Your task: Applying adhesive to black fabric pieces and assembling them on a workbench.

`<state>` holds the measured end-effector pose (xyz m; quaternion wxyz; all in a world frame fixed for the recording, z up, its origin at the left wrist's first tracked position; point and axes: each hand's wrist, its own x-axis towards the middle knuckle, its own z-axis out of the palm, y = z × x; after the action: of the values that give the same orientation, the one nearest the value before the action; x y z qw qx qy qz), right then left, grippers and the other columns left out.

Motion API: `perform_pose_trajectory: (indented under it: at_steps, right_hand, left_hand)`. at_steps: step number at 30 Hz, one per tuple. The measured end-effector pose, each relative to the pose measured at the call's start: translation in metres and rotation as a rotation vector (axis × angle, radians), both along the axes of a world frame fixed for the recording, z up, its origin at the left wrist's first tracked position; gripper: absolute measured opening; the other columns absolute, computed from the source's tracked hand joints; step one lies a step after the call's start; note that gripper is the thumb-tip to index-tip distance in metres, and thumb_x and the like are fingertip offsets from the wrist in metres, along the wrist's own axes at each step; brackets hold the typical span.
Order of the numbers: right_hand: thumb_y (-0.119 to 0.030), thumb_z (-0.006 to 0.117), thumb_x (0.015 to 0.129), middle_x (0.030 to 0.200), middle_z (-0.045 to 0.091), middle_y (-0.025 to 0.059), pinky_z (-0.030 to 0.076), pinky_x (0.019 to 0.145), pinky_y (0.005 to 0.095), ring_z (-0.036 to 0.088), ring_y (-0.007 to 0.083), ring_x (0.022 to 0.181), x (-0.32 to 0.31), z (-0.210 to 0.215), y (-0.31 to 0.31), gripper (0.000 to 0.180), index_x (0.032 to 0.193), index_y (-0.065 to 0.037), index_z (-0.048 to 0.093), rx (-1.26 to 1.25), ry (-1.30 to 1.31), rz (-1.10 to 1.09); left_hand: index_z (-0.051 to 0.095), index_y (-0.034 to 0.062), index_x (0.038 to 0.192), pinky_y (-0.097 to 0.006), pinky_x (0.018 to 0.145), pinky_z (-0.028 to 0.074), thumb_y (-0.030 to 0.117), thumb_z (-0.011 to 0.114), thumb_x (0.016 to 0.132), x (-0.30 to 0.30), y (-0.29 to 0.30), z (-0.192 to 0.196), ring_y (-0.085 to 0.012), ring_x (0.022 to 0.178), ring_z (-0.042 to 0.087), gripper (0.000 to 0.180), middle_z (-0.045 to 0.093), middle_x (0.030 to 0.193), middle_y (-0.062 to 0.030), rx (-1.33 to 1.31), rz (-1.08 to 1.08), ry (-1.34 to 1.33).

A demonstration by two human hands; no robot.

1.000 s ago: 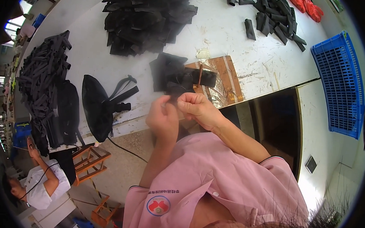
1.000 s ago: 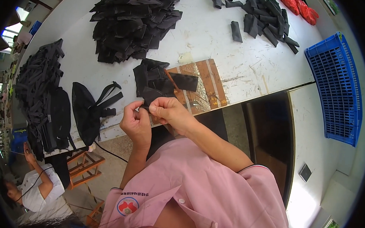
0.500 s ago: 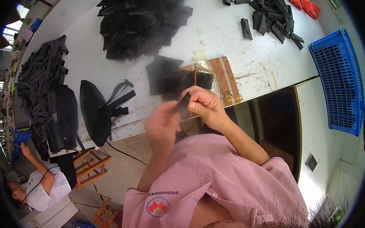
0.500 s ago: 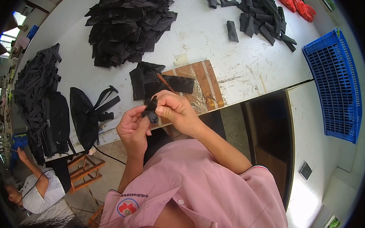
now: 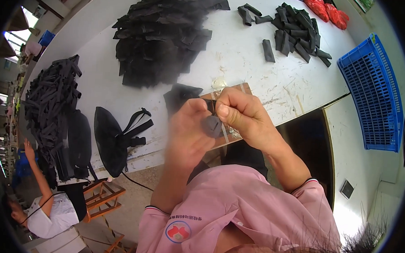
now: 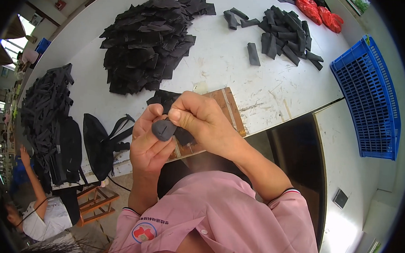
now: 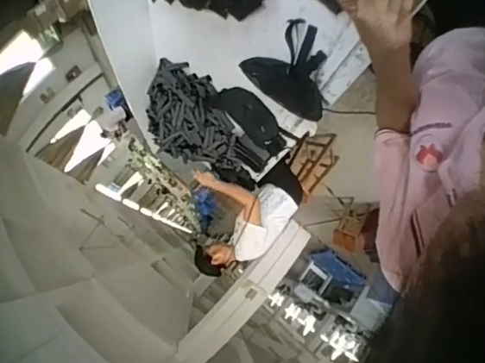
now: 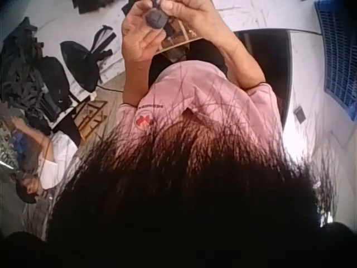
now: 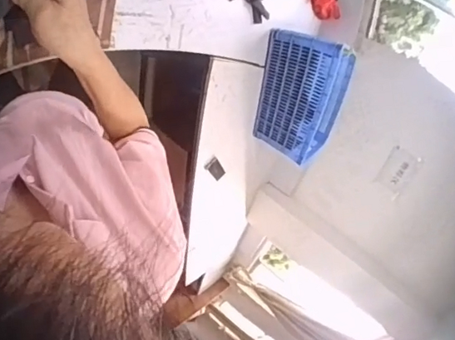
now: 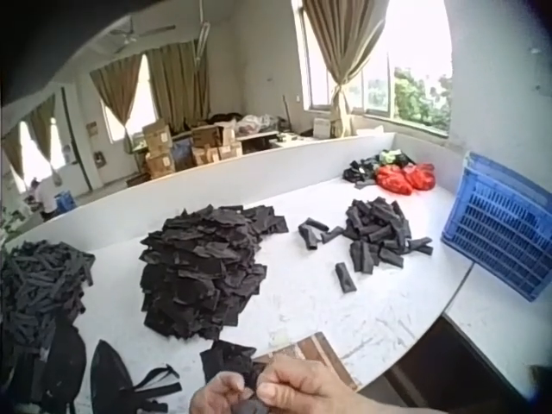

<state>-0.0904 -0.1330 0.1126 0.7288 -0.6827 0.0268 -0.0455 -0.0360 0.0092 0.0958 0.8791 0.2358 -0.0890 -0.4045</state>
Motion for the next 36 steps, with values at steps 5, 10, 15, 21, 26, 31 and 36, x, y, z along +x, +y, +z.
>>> perform_pose_trajectory:
  at_steps: [5, 10, 15, 21, 26, 31, 36]
  right_hand:
    - [-0.021, 0.052, 0.086, 0.064, 0.047, -0.0022, 0.034, 0.054, 0.0219, 0.04, 0.005, 0.062, 0.015, 0.02, 0.001, 0.022, 0.076, 0.0, 0.054, -0.004, -0.063, 0.133]
    - [-0.024, 0.051, 0.086, 0.06, 0.044, -0.0019, 0.029, 0.044, 0.0199, 0.036, 0.0046, 0.051, 0.034, -0.082, -0.03, 0.024, 0.074, -0.003, 0.053, 0.181, 0.294, 0.135]
    - [-0.026, 0.053, 0.086, 0.058, 0.04, -0.0034, 0.026, 0.044, 0.0183, 0.034, 0.0054, 0.049, 0.025, -0.117, -0.02, 0.024, 0.075, -0.004, 0.053, 0.41, 0.37, 0.106]
    - [-0.027, 0.052, 0.086, 0.063, 0.049, 0.0019, 0.035, 0.05, 0.0211, 0.044, 0.0093, 0.056, 0.033, -0.098, -0.029, 0.026, 0.077, -0.002, 0.055, -0.048, 0.286, 0.089]
    - [-0.032, 0.059, 0.077, 0.073, 0.055, 0.0093, 0.042, 0.054, 0.0292, 0.053, 0.0213, 0.068, 0.019, -0.065, -0.016, 0.029, 0.074, -0.003, 0.056, -0.971, -0.405, -0.246]
    - [-0.03, 0.061, 0.072, 0.069, 0.053, 0.0073, 0.044, 0.055, 0.0335, 0.056, 0.0245, 0.071, 0.021, -0.064, -0.015, 0.029, 0.065, -0.005, 0.05, -1.254, -0.374, -0.06]
    - [-0.03, 0.061, 0.073, 0.07, 0.054, 0.0089, 0.044, 0.055, 0.0351, 0.056, 0.0258, 0.067, 0.017, -0.108, -0.014, 0.029, 0.069, -0.004, 0.051, -1.057, -0.139, -0.036]
  left_hand:
    - [0.036, -0.0046, 0.115, -0.017, 0.032, 0.02, 0.004, 0.042, 0.086, 0.015, -0.003, 0.011, -0.0017, 0.034, 0.027, 0.031, 0.04, 0.057, -0.0007, -0.531, -0.292, -0.21]
    - [0.044, -0.0017, 0.115, -0.017, 0.031, 0.022, 0.005, 0.039, 0.086, 0.033, -0.008, -0.079, -0.0021, 0.033, 0.027, 0.029, 0.059, 0.082, -0.0061, -0.059, -0.144, 0.381]
    - [0.046, 0.0008, 0.109, -0.017, 0.034, 0.027, 0.002, 0.048, 0.081, 0.02, -0.01, -0.106, -0.0033, 0.039, 0.036, 0.028, 0.059, 0.082, -0.0049, -0.072, -0.124, 0.312]
    - [0.047, -0.0039, 0.113, -0.024, 0.084, 0.037, 0.004, 0.056, 0.08, 0.032, -0.01, -0.055, -0.0124, 0.085, 0.051, 0.034, 0.053, 0.104, -0.0108, 0.686, 0.378, -0.91]
    - [0.05, -0.0059, 0.101, -0.028, 0.086, 0.037, 0.005, 0.052, 0.084, 0.022, -0.013, -0.048, -0.0145, 0.089, 0.05, 0.02, 0.055, 0.097, -0.0145, 0.518, 0.493, -0.839]
    - [0.05, -0.0031, 0.09, -0.03, 0.083, 0.038, 0.004, 0.046, 0.087, 0.002, -0.009, -0.057, -0.0151, 0.085, 0.049, 0.009, 0.055, 0.093, -0.013, 0.536, 0.741, -0.48]
    - [0.048, -0.0011, 0.104, -0.031, 0.086, 0.038, 0.008, 0.058, 0.079, 0.021, -0.013, -0.081, -0.0195, 0.097, 0.051, 0.028, 0.053, 0.103, -0.0158, 0.371, 0.341, -0.489]
